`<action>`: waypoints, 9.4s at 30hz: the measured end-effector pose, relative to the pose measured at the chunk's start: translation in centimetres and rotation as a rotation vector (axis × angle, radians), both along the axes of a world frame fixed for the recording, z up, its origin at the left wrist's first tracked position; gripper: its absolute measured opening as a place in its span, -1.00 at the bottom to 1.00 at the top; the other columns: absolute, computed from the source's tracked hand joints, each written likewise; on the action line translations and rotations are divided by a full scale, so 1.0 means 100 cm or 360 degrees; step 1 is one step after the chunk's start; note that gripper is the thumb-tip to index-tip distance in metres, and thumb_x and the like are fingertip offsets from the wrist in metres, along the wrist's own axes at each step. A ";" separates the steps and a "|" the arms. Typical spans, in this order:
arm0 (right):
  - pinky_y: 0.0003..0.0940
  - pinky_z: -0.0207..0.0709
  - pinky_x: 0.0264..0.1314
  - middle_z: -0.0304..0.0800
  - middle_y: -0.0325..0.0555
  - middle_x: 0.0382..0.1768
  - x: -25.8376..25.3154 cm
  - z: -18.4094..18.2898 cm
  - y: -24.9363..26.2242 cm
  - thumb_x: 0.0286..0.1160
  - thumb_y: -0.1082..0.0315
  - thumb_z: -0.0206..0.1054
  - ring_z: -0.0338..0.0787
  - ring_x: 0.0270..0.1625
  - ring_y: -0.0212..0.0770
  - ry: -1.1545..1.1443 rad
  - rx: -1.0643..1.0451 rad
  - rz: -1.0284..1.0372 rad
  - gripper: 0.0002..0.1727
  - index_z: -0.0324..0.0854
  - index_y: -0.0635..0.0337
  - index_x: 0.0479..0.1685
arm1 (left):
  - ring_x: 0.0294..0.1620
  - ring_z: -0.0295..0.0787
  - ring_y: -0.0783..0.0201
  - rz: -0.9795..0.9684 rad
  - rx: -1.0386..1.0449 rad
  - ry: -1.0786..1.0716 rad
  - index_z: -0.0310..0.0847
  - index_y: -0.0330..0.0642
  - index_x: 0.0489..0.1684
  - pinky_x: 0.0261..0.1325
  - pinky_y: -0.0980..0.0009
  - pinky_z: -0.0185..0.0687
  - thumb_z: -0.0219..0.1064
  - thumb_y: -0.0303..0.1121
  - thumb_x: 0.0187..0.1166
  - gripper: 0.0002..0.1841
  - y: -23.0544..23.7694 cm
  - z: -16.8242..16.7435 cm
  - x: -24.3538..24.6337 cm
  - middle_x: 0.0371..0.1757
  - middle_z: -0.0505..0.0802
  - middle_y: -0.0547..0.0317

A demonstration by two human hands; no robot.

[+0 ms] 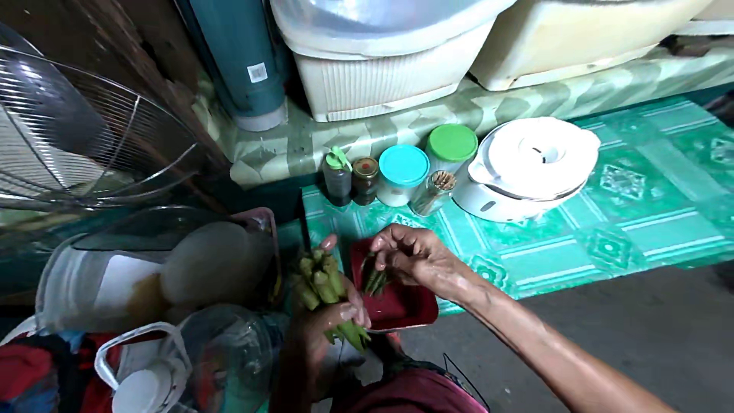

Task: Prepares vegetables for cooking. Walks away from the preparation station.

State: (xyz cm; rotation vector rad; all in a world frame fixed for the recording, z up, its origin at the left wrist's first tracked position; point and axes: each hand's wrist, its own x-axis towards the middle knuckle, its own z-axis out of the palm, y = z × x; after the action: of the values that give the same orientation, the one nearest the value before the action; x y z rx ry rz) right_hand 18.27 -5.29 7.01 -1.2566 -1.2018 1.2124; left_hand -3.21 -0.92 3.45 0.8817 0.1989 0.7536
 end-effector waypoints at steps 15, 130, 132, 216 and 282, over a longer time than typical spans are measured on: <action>-0.63 0.40 -0.51 0.55 -0.31 -0.56 0.001 -0.013 -0.009 0.63 0.45 0.25 0.50 -0.56 -0.53 -0.0566 0.0104 0.0001 -0.85 0.67 0.20 -0.31 | -0.60 0.77 0.27 0.0213 0.0002 0.1190 0.64 -0.27 -0.21 -0.46 0.41 0.77 0.42 -0.55 0.16 -0.77 0.010 0.035 0.026 -0.57 0.80 0.09; -0.19 0.55 -0.28 0.64 0.06 -0.35 -0.009 -0.067 0.000 0.67 0.44 0.25 0.62 -0.42 -0.15 -0.0714 -0.0894 0.0473 -0.83 0.65 0.42 -0.16 | 0.21 0.75 -0.18 -0.0471 0.1323 0.2418 0.80 -0.22 0.10 0.32 -0.13 0.56 0.28 -0.47 0.67 -0.79 -0.019 -0.015 0.047 0.03 0.86 -0.17; -0.46 0.45 -0.46 0.60 -0.09 -0.46 -0.008 -0.074 -0.015 0.67 0.49 0.21 0.54 -0.54 -0.36 -0.0451 -0.0900 0.0354 -0.86 0.63 0.39 -0.20 | 0.22 0.75 -0.16 -0.0527 0.1300 0.2347 0.80 -0.21 0.11 0.35 -0.13 0.55 0.27 -0.49 0.67 -0.78 -0.019 -0.015 0.047 0.03 0.86 -0.16; -0.65 0.18 -0.79 0.43 -0.38 -0.74 -0.003 -0.114 -0.032 0.72 0.45 0.08 0.27 -0.82 -0.53 0.0511 -0.1324 -0.0110 -0.75 0.57 0.16 -0.36 | -0.01 0.82 0.28 0.0409 0.1032 0.1397 0.85 -0.36 0.01 0.13 0.40 0.75 0.44 -0.53 0.53 -0.81 -0.039 -0.097 0.030 -0.01 0.86 -0.05; -0.38 0.64 -0.30 0.70 -0.05 -0.38 -0.004 -0.135 -0.044 0.40 0.67 0.35 0.70 -0.43 -0.30 -0.0098 -0.0788 -0.0095 -0.67 0.51 0.48 0.15 | -0.01 0.89 -0.04 0.0075 0.1827 0.1512 0.77 -0.47 -0.31 0.08 0.10 0.81 0.31 -0.66 0.49 -0.90 -0.045 -0.092 0.042 0.19 0.83 -0.20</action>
State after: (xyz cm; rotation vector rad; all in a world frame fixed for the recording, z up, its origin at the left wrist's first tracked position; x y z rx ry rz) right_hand 17.88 -9.74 -6.53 -1.6878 -0.9245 1.4895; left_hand 1.00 -5.41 -5.70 2.3140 0.6533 0.3853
